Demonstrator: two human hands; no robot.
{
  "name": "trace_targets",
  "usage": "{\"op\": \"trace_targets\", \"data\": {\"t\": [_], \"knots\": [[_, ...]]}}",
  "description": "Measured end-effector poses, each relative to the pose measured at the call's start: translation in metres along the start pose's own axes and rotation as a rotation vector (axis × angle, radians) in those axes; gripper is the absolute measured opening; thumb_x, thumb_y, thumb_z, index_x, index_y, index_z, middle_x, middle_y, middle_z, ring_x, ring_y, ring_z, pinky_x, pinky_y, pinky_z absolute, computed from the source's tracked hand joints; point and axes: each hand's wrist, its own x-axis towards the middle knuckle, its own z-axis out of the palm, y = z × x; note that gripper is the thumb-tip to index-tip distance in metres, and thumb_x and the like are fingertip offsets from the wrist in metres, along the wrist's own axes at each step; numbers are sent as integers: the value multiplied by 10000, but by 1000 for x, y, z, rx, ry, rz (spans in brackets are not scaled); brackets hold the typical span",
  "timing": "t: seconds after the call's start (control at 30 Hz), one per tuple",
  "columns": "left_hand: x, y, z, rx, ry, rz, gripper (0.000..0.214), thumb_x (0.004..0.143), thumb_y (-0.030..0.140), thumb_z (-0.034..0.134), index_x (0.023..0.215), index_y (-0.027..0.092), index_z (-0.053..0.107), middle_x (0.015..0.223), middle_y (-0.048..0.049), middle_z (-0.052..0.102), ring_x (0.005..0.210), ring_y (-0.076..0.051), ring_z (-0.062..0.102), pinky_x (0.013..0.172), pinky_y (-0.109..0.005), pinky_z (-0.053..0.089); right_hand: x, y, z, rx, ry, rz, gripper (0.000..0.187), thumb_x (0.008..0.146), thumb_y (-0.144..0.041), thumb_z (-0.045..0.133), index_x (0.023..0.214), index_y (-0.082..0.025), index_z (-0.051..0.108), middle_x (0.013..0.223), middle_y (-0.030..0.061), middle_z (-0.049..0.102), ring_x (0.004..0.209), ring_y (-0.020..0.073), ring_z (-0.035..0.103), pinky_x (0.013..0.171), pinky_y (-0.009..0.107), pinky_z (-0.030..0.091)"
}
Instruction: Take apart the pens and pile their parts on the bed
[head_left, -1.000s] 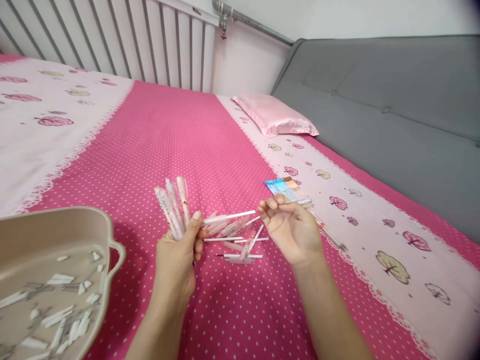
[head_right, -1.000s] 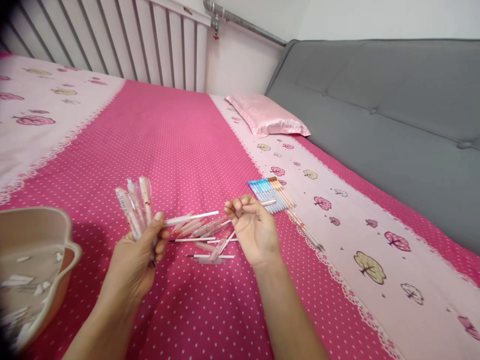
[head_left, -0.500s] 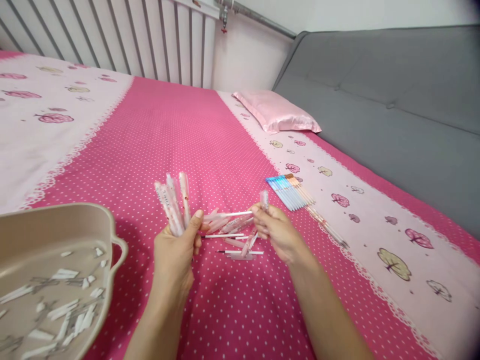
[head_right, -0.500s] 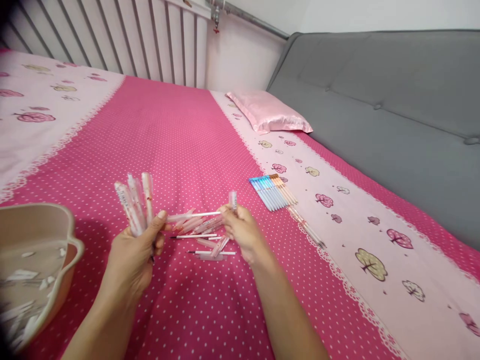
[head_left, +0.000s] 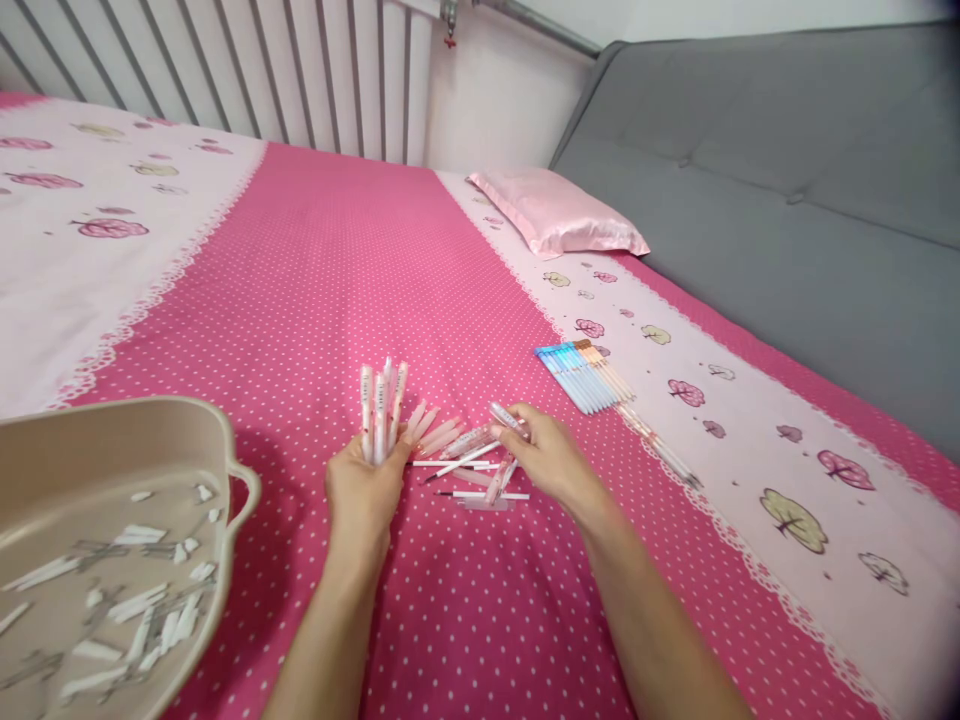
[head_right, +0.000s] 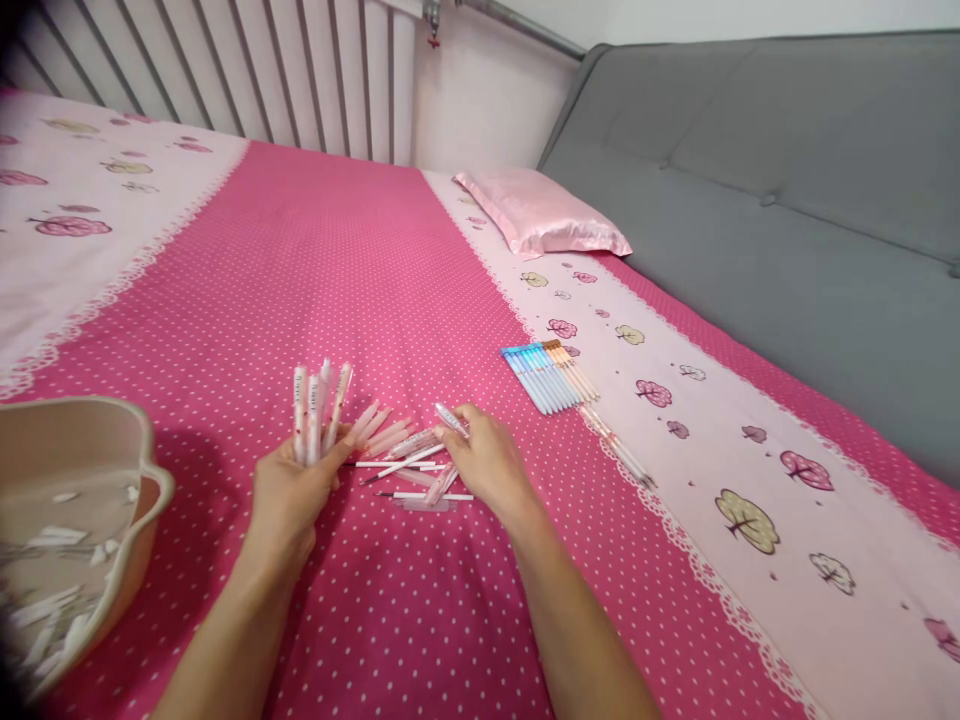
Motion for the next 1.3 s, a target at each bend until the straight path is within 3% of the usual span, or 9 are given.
{"op": "trace_targets", "data": {"t": [0.17,0.37,0.5,0.63,0.8,1.0,1.07,1.17,1.3], "knots": [[-2,4,-5,50,71,136,329,533,301,732,817,142,684,647,-27,642,608,-155,577,551,-246,440,-6,-6,-6,-131,78,-1,291,845,-405,433,1046,-230,549,707,40,597,614,196,513,583,290,300],[-11,23,-4,-72,-6,42,348,572,323,715,851,129,642,543,51,539,464,-75,449,474,-198,359,-4,-12,0,24,-1,-348,222,853,-204,433,1003,-243,592,964,42,630,901,196,543,776,317,356],[-15,27,-4,-98,-77,51,353,616,332,693,896,130,618,479,81,455,423,-58,366,427,-184,290,-4,-14,3,0,-124,-427,203,822,-139,483,917,-239,632,912,27,657,857,189,548,776,332,356],[-18,29,-5,-105,-179,11,346,603,298,705,885,116,619,495,57,489,443,-67,401,434,-186,298,-2,-10,4,-11,-109,-439,191,750,-108,584,855,-249,661,823,24,646,812,194,524,758,354,353],[-24,33,-6,-101,-443,-63,377,640,296,690,970,125,624,504,38,514,446,-75,418,435,-187,303,-7,-18,1,231,-79,-283,211,735,-241,644,947,-246,641,900,40,622,855,199,536,781,388,407],[-36,39,-2,-54,-756,-69,195,654,304,693,766,150,651,557,-20,596,481,-101,499,456,-203,358,-19,-38,1,874,-320,-20,178,764,-333,609,883,-201,599,714,-4,611,596,112,578,570,262,478],[-39,41,0,-101,-759,-73,223,670,321,680,819,158,650,621,-38,630,508,-117,542,445,-203,364,-19,-39,1,967,-339,62,174,723,-326,655,811,-186,599,630,-21,602,533,102,565,516,239,467],[-37,42,2,-157,-653,-130,296,655,349,689,860,148,618,699,-56,654,551,-139,590,426,-203,382,-15,-36,0,1058,-201,164,187,661,-293,717,733,-159,610,587,-38,583,508,67,538,499,188,451],[-31,38,1,-196,-490,-151,305,637,350,712,812,143,573,546,4,598,437,-80,508,369,-159,327,-8,-31,-2,1220,-62,260,182,618,-256,755,700,-143,638,573,-46,563,514,40,527,527,142,470]]}}
